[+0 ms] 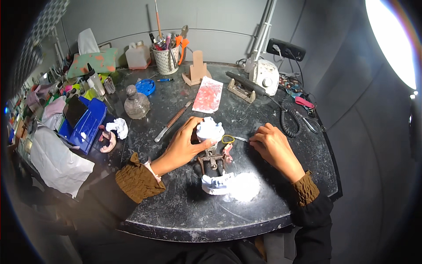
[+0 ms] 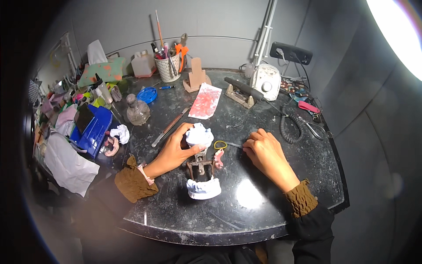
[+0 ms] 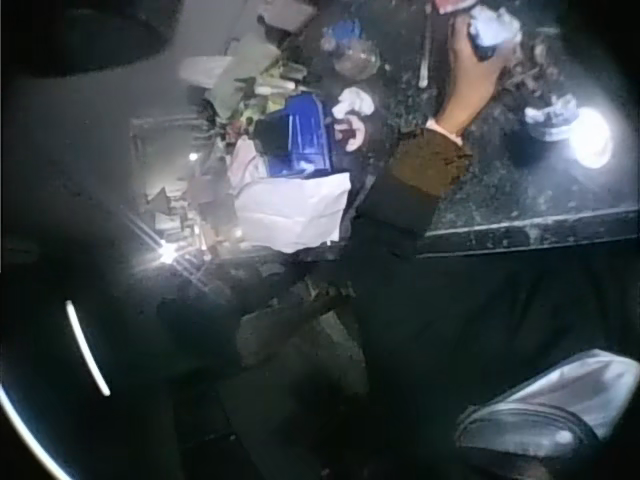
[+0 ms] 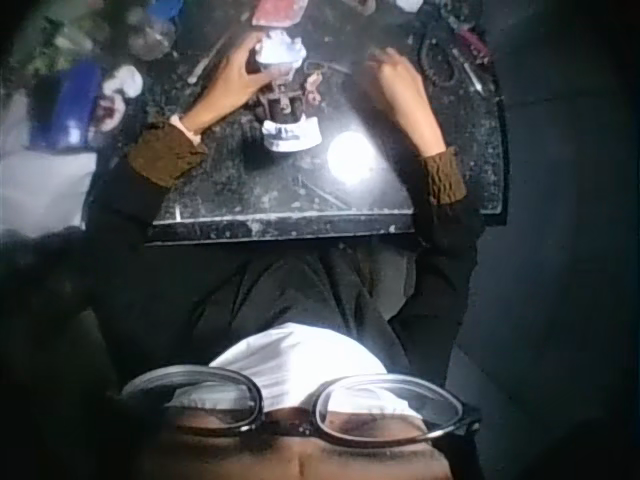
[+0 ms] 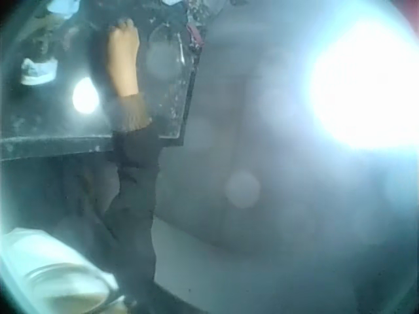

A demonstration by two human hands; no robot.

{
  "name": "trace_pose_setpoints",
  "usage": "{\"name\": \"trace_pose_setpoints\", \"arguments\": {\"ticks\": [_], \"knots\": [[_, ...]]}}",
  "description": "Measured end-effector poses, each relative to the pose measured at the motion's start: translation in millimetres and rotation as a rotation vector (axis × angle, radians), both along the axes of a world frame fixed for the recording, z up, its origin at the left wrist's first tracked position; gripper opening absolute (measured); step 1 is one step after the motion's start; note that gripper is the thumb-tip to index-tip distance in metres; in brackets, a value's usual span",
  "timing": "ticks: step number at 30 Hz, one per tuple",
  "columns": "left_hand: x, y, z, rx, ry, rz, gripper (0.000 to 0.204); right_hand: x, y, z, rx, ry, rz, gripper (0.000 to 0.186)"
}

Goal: The person uses a rotary tool to shape and smooth the edges of a pink dental base. They also handle the base with their hands, use tweezers to pick up a small object, and operate a smartwatch on their wrist.

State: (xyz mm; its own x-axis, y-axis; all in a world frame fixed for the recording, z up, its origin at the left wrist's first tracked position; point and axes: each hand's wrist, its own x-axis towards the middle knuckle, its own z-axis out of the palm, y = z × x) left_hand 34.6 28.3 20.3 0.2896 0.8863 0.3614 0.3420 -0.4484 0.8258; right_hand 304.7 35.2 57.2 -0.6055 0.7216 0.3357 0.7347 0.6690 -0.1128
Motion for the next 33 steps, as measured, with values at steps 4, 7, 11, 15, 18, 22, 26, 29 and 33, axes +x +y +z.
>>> {"name": "trace_pose_setpoints", "arguments": {"ticks": [4, 7, 11, 15, 18, 22, 26, 29, 33], "knots": [[0, -2, 2, -0.066, -0.243, -0.12, 0.052, -4, -5, -9, 0.015, 0.018, -0.081, 0.01], [8, -19, 10, -0.098, -0.435, -0.131, 0.053, 1, -7, -12, -0.076, 0.126, -0.088, 0.012], [-3, -41, 11, -0.072, -0.396, -0.086, 0.06, 2, -12, -12, -0.19, 0.216, -0.085, 0.009], [-15, -46, 5, 0.09, -0.31, -0.163, 0.064, -7, -17, -12, -0.192, 0.234, -0.15, 0.013], [-12, -44, 5, -0.021, -0.336, -0.201, 0.064, -16, -22, -6, -0.364, 0.543, -0.075, 0.022], [-19, -43, -6, -0.047, -0.219, -0.171, 0.065, -19, -19, -4, -0.304, 0.495, -0.01, 0.027], [-15, -41, 3, -0.014, -0.139, -0.098, 0.064, -19, -15, 0, -0.391, 0.47, 0.051, 0.013], [-11, -40, 11, -0.096, -0.129, 0.055, 0.059, -27, -23, 5, -0.447, 0.344, 0.049, 0.023], [-17, -37, 8, -0.013, 0.219, 0.133, 0.046, -34, -27, -8, -0.339, 0.285, 0.018, 0.028]]}}
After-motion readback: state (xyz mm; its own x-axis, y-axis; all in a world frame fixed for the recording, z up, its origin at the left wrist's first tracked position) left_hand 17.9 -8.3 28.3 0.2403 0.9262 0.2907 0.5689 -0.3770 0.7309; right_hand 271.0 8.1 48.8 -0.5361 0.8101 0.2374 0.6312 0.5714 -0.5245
